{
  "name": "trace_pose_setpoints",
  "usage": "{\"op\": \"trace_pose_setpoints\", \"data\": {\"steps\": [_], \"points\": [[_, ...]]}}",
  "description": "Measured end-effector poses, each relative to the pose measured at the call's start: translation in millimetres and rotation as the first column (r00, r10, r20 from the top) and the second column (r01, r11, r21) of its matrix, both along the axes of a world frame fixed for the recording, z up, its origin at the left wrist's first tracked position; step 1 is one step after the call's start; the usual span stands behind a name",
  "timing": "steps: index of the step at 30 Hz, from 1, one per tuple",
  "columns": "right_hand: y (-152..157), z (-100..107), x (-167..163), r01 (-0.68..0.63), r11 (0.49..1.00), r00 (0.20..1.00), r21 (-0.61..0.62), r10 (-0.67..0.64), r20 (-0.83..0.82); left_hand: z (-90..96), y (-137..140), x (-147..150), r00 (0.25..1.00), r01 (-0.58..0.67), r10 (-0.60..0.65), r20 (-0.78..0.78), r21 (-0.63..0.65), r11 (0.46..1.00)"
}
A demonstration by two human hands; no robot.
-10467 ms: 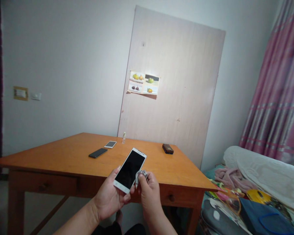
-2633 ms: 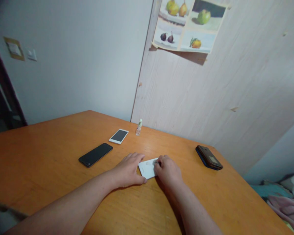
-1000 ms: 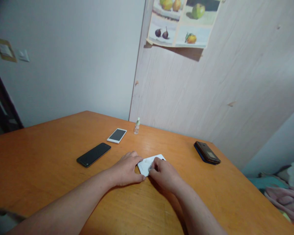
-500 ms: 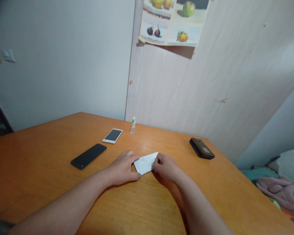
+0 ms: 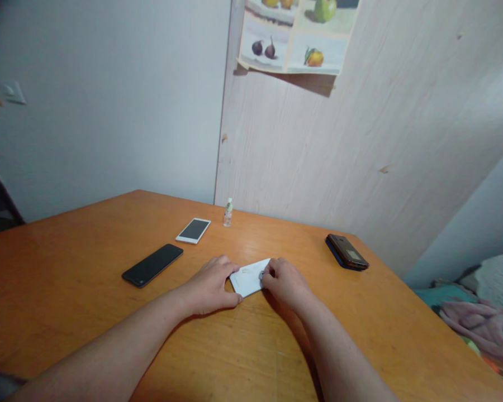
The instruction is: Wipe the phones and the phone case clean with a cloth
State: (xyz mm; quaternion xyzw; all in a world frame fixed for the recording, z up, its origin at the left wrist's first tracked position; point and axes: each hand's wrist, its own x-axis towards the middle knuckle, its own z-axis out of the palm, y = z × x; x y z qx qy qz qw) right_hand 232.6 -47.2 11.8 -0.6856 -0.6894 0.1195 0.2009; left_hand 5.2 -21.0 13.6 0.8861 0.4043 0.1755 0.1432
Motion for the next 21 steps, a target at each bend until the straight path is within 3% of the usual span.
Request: {"op": "trace_pose_setpoints", "data": {"steps": [2,4,10,17,19,21], "points": [[3,1,8,0.126,0.991,0.989,0.041,-0.129,0.071,0.9,0,0,1.0,0.001,-0.001,0.0,0.003,1.0],[4,1,10,0.174,0.982,0.977,0.073,-0.181,0.111,1.0,-1,0,1.0,-0.009,0.009,-0.007,0.002,1.0],[-1,-3,-10,-0.1,0.988,0.992,0.117,0.09,0.088,0.5,-1,0,1.0,-0.014,0.014,-0.009,0.003,1.0],[5,-2,9,0.104,0.992,0.981,0.071,-0.115,0.157,-1.5,0,0,1.0,0.0,0.0,-0.013,0.005,1.0],[2,-1,0,0.062,0.996,0.978,0.07,-0.075,0.193,-2.0,0,1,1.0,-0.008,0.008,-0.011,0.009,1.0],[-3,1,-10,-0.059,0.996,0.974,0.069,0.043,0.222,-1.2,-1,1,1.0,-0.02,0.02,-0.019,0.004,1.0]]}}
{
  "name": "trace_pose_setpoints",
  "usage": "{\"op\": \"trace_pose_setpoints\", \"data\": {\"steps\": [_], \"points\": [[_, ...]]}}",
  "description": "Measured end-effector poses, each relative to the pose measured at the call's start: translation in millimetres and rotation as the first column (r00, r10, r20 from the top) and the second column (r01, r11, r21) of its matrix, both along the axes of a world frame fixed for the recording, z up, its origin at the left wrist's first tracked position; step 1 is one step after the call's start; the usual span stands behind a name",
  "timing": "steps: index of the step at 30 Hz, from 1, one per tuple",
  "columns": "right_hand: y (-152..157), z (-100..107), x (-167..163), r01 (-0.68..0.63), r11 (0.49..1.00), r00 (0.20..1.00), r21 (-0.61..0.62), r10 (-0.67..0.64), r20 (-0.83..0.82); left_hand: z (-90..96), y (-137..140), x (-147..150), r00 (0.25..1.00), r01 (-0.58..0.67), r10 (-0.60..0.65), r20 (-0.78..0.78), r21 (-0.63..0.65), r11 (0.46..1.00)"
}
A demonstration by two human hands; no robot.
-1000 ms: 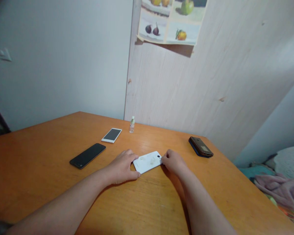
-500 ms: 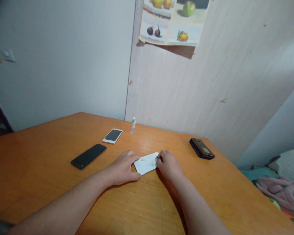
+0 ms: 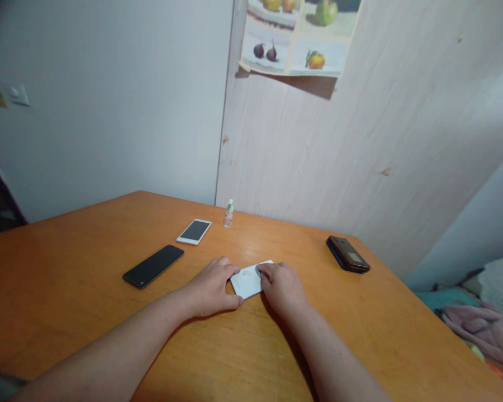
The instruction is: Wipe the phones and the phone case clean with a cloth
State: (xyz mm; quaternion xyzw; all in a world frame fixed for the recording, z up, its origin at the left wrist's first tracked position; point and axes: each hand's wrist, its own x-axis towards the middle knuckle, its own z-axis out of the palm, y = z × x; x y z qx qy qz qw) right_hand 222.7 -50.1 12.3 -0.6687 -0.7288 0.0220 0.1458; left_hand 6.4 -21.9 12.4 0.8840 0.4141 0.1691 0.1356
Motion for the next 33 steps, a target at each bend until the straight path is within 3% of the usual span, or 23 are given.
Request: {"op": "trace_pose_setpoints", "data": {"steps": [3,6,8,14,18,20,23,26,28,33], "points": [[-1,1,-2,-0.048,0.999,0.998,0.009,0.048,0.034,2.9,-2,0,1.0,-0.008,0.008,-0.012,-0.009,1.0],[4,-1,11,0.153,0.988,0.985,0.009,-0.153,0.075,4.2,-2,0,1.0,-0.009,0.009,-0.017,-0.01,1.0],[6,-2,17,0.22,0.975,0.972,-0.009,-0.219,0.087,3.2,-1,0,1.0,-0.004,0.004,-0.017,-0.008,1.0],[5,-5,7,-0.015,0.999,1.0,-0.052,0.016,0.026,0.4,1,0,1.0,0.001,-0.001,0.011,0.005,1.0],[9,-5,13,0.196,0.978,0.979,-0.07,-0.192,0.069,2.8,-1,0,1.0,0.015,-0.015,0.012,-0.008,1.0],[8,-4,12,0.218,0.972,0.975,-0.087,-0.213,0.059,1.6,0,1,1.0,0.011,-0.011,0.014,-0.007,1.0],[0,-1,-8,0.044,0.995,0.999,-0.093,-0.044,0.004,-4.2,2,2,0.998,-0.006,0.004,0.055,0.023,1.0],[-9,3,-33,-0.202,0.974,0.979,-0.101,0.197,-0.059,-9.9,3,3,0.994,-0.014,0.008,0.114,0.049,0.999],[-11,7,-41,-0.246,0.964,0.968,-0.101,0.24,-0.068,-11.0,3,3,0.991,-0.016,0.01,0.131,0.045,0.999],[-2,8,-18,0.012,0.999,1.0,-0.041,-0.012,-0.004,-8.1,2,3,0.993,-0.017,0.018,0.113,-0.009,1.0]]}}
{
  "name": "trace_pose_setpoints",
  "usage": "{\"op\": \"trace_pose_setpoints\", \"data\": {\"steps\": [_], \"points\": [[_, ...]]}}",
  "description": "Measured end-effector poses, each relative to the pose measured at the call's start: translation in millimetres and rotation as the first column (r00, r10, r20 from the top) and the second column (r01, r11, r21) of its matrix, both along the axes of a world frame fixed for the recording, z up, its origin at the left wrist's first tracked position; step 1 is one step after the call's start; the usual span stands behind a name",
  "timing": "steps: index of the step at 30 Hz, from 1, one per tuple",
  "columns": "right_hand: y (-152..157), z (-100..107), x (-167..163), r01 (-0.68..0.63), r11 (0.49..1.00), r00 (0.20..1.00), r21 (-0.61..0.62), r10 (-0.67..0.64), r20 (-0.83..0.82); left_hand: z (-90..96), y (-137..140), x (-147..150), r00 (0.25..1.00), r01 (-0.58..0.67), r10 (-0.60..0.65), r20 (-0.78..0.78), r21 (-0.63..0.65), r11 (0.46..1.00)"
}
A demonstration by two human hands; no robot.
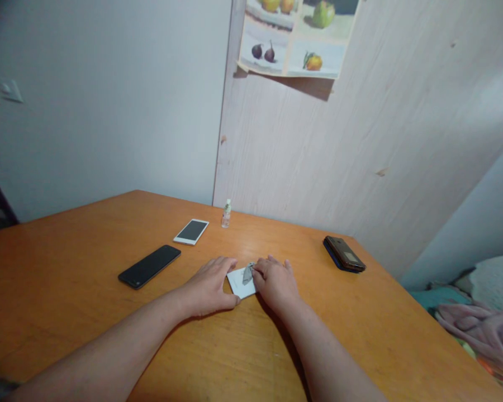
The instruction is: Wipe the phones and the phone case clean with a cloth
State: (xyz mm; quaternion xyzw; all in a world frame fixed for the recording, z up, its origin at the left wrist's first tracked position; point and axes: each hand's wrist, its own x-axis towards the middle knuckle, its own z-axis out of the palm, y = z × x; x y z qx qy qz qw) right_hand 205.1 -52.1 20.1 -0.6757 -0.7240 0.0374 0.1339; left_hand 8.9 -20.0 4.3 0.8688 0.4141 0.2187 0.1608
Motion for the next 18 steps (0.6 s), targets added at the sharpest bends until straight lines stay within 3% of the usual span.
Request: {"op": "trace_pose_setpoints", "data": {"steps": [4,8,10,13,16,18], "points": [[6,-2,22,0.188,0.978,0.982,0.086,-0.184,-0.052,-1.6,2,0,1.0,0.001,-0.001,-0.003,0.007,1.0],[8,-3,28,0.251,0.958,0.966,0.141,-0.239,-0.101,-2.9,3,0,1.0,0.011,-0.011,0.004,0.016,1.0],[7,-4,23,0.195,0.973,0.979,0.12,-0.185,-0.085,-1.7,3,-1,1.0,0.015,-0.015,-0.002,0.009,1.0],[-3,-3,6,-0.043,0.996,0.998,0.079,0.046,-0.038,0.2,2,0,1.0,0.026,-0.026,-0.002,0.01,1.0],[-15,3,-12,-0.243,0.969,0.97,0.042,0.242,0.033,-0.8,4,0,0.999,0.037,-0.037,0.018,0.021,0.999],[-18,6,-16,-0.263,0.965,0.963,0.015,0.262,0.069,-2.5,6,0,0.999,0.041,-0.041,0.025,0.023,0.999]]}}
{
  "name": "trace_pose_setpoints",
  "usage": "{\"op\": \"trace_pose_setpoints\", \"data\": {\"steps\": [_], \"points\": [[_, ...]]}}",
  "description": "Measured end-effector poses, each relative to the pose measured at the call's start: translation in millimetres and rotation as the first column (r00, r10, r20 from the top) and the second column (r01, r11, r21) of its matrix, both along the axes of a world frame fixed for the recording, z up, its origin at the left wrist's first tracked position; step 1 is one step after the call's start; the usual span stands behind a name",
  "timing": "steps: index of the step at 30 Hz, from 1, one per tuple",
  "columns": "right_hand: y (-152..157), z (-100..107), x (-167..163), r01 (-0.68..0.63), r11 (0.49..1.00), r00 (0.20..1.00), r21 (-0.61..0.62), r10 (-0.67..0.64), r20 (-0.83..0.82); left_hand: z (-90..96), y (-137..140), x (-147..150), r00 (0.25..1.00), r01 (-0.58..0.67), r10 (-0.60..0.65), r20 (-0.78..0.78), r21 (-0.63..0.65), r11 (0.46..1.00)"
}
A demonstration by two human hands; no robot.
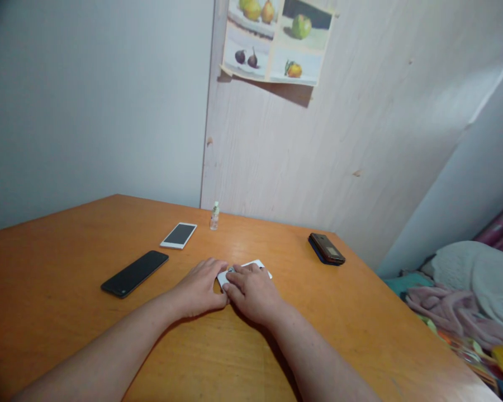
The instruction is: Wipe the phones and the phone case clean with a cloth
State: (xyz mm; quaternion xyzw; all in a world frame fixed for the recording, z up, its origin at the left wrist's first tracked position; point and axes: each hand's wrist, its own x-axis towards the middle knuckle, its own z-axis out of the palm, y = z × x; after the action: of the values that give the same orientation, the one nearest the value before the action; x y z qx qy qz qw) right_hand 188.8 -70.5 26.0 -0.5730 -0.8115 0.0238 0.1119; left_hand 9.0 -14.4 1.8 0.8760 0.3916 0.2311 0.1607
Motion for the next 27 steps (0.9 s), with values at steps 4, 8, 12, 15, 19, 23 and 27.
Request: {"op": "trace_pose_setpoints", "data": {"steps": [4,8,12,15,19,23,27], "points": [[9,1,16,0.211,0.977,0.977,-0.034,-0.21,0.04,-1.4,3,0,1.0,-0.009,0.009,-0.018,-0.012,1.0],[8,0,19,0.27,0.961,0.963,-0.055,-0.269,0.026,-0.3,4,-1,0.999,0.011,-0.011,-0.03,-0.002,1.0],[-8,1,-7,-0.104,0.992,0.989,-0.074,0.096,-0.114,-1.8,5,-2,1.0,0.019,-0.019,-0.01,0.003,1.0],[-6,-1,-9,-0.127,0.988,0.982,-0.085,0.113,-0.152,-3.0,6,-3,1.0,0.016,-0.016,-0.003,0.009,1.0],[13,-5,16,0.259,0.961,0.961,-0.097,-0.266,-0.078,-2.1,7,-3,0.999,0.013,-0.013,-0.038,-0.001,1.0],[10,-8,13,0.186,0.978,0.975,-0.099,-0.196,-0.101,-2.6,8,-2,1.0,0.009,-0.009,-0.013,-0.017,1.0],[0,-5,-10,-0.116,0.991,0.98,-0.074,0.102,-0.173,-4.5,8,-3,0.999,0.029,-0.028,0.045,-0.024,0.999]]}}
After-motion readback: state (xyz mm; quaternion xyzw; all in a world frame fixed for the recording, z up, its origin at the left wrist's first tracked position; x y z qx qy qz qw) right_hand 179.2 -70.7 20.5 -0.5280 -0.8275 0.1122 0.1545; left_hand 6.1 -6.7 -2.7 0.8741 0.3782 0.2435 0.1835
